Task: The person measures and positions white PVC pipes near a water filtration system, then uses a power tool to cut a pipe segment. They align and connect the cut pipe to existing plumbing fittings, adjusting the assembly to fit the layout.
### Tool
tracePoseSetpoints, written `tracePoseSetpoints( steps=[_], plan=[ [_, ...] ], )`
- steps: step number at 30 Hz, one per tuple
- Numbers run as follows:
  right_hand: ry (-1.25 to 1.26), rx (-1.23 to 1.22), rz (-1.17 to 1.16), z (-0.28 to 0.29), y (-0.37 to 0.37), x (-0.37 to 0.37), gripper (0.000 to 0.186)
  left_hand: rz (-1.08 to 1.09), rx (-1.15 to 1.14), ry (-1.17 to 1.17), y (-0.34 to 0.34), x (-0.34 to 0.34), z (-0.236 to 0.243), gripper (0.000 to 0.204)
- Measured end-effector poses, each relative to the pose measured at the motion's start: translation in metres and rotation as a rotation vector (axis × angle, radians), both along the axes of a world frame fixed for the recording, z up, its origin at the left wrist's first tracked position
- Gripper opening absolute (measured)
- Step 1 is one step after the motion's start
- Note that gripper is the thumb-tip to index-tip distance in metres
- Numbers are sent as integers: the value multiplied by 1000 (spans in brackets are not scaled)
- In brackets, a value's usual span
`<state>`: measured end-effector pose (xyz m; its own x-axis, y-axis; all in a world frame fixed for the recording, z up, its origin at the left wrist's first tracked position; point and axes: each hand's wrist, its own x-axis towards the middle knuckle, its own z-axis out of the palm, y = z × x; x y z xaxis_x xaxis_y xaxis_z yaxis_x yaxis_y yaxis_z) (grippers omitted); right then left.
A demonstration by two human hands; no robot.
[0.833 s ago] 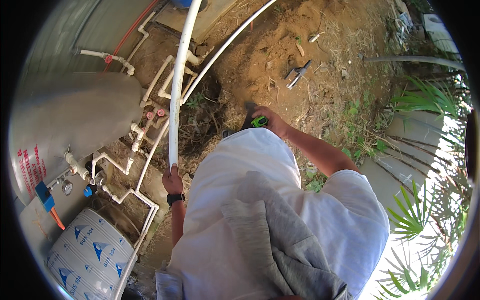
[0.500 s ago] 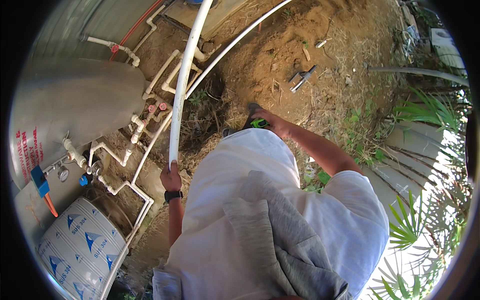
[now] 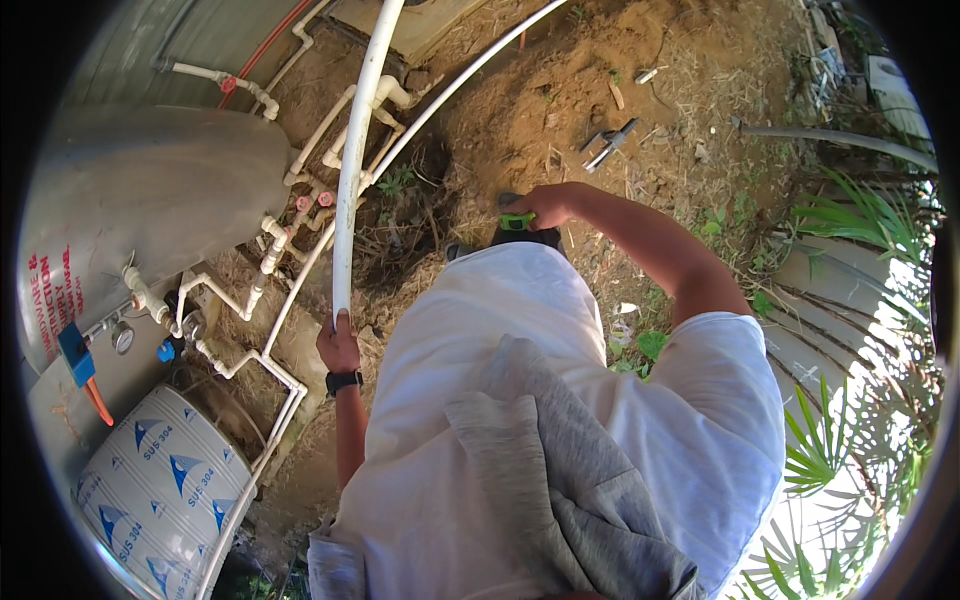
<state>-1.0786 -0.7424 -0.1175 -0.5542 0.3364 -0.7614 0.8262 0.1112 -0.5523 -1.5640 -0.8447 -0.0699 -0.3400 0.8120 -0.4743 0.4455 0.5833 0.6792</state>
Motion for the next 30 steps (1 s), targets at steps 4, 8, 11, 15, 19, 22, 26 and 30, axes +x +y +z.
tracePoseSetpoints(
  steps=[4,8,11,15,19,22,26,30],
  plan=[
    [-53,-119,-8,-29,23,3,81,27,11,7,3,4,-9,37],
    [-19,-127,-265,-26,26,10,85,51,-22,33,-3,0,-4,36],
    [-7,261,-533,-72,9,69,81,67,-28,74,-6,3,-21,37],
    [-128,-182,-1274,-99,-14,103,56,59,-15,110,-6,25,-13,40],
    [-149,-322,-1378,-88,-22,104,57,82,19,160,-26,10,-55,41],
    [-207,-303,-1181,-85,-36,117,60,117,-42,60,-10,37,-37,42],
    [-58,-75,-888,-49,-32,120,51,179,-105,83,-1,64,-23,41],
    [-2,-419,-688,15,36,123,57,288,-142,4,-9,78,-34,42]
  ],
)
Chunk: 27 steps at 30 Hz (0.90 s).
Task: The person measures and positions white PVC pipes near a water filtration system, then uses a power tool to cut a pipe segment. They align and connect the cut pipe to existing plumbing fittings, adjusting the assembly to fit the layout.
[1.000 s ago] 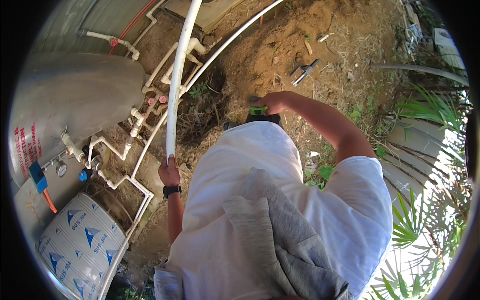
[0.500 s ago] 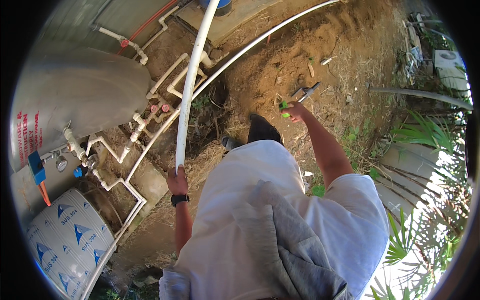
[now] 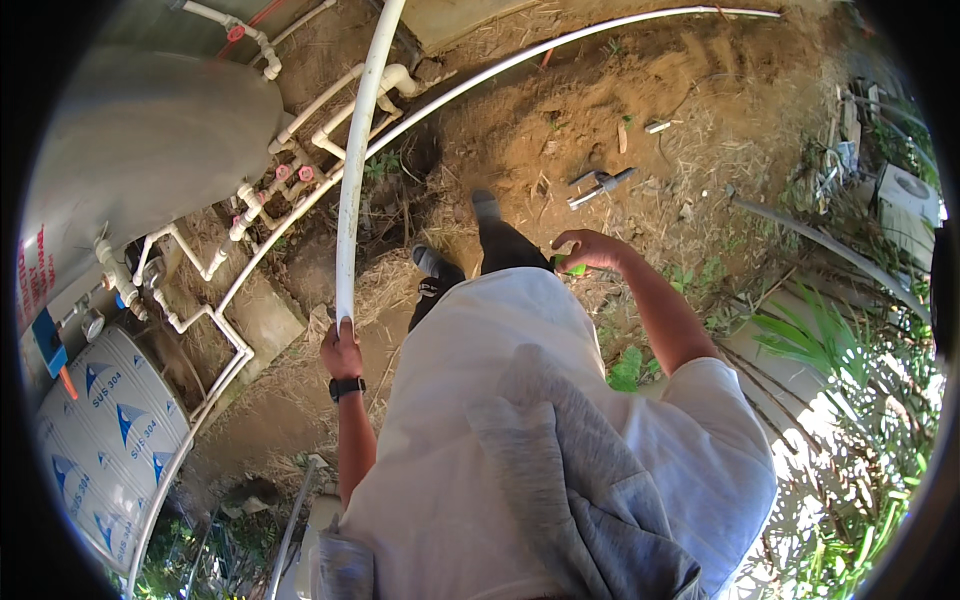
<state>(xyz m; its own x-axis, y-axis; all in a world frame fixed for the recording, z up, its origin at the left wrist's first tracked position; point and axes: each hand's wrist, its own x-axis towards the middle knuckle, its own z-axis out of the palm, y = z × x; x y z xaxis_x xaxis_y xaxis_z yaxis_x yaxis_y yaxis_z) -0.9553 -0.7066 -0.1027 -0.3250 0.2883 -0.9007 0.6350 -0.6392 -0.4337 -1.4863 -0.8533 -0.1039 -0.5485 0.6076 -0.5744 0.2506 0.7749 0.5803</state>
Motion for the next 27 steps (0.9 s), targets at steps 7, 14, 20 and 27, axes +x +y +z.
tracePoseSetpoints(
  steps=[7,14,20,27],
  plan=[
    [236,-89,332,-34,27,-2,81,56,0,-51,33,43,32,41],
    [644,-253,-535,-68,-11,-1,87,56,37,26,45,54,58,41],
    [352,-138,-354,-51,-17,11,61,46,55,-18,50,57,57,41],
    [43,286,-380,-39,-28,-9,37,-125,91,143,62,24,38,41]
  ],
)
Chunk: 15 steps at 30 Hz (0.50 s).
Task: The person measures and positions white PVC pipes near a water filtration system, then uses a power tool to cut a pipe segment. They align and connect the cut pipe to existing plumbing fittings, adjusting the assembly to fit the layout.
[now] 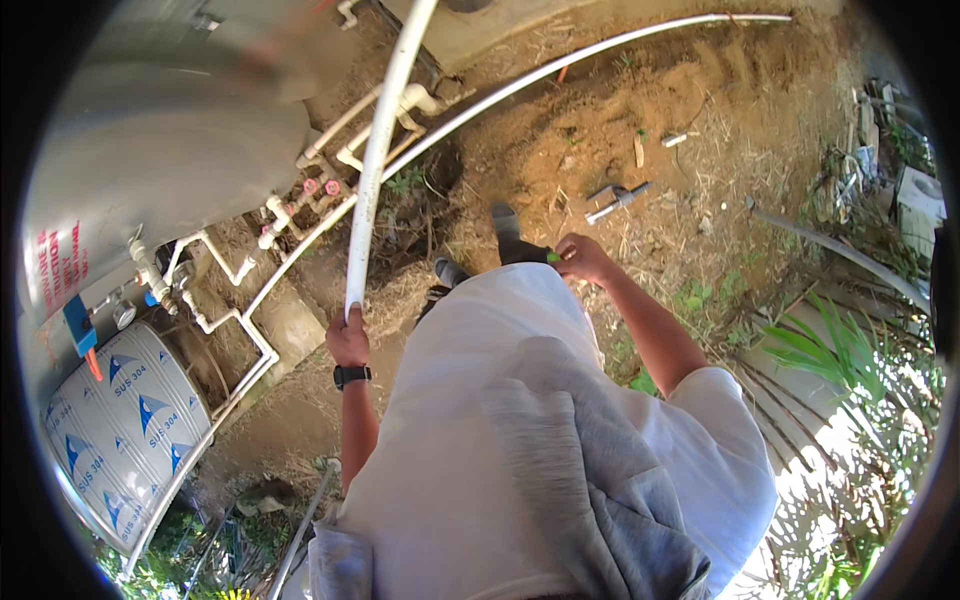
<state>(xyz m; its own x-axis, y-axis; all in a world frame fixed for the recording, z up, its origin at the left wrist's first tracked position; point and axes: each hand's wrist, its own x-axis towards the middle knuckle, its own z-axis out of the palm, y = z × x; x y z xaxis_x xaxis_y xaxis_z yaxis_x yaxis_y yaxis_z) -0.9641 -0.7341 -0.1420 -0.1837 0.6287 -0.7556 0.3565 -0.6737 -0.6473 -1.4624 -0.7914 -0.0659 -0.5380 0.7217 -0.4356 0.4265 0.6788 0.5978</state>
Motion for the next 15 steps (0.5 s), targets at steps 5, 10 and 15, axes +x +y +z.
tracePoseSetpoints(
  steps=[5,10,15],
  plan=[
    [-680,198,392,8,10,-38,33,-123,0,107,18,-10,3,42],
    [-574,582,712,11,30,7,49,-244,55,180,30,6,48,49],
    [-412,1646,-260,429,99,9,34,-288,202,133,37,5,95,52]
  ],
)
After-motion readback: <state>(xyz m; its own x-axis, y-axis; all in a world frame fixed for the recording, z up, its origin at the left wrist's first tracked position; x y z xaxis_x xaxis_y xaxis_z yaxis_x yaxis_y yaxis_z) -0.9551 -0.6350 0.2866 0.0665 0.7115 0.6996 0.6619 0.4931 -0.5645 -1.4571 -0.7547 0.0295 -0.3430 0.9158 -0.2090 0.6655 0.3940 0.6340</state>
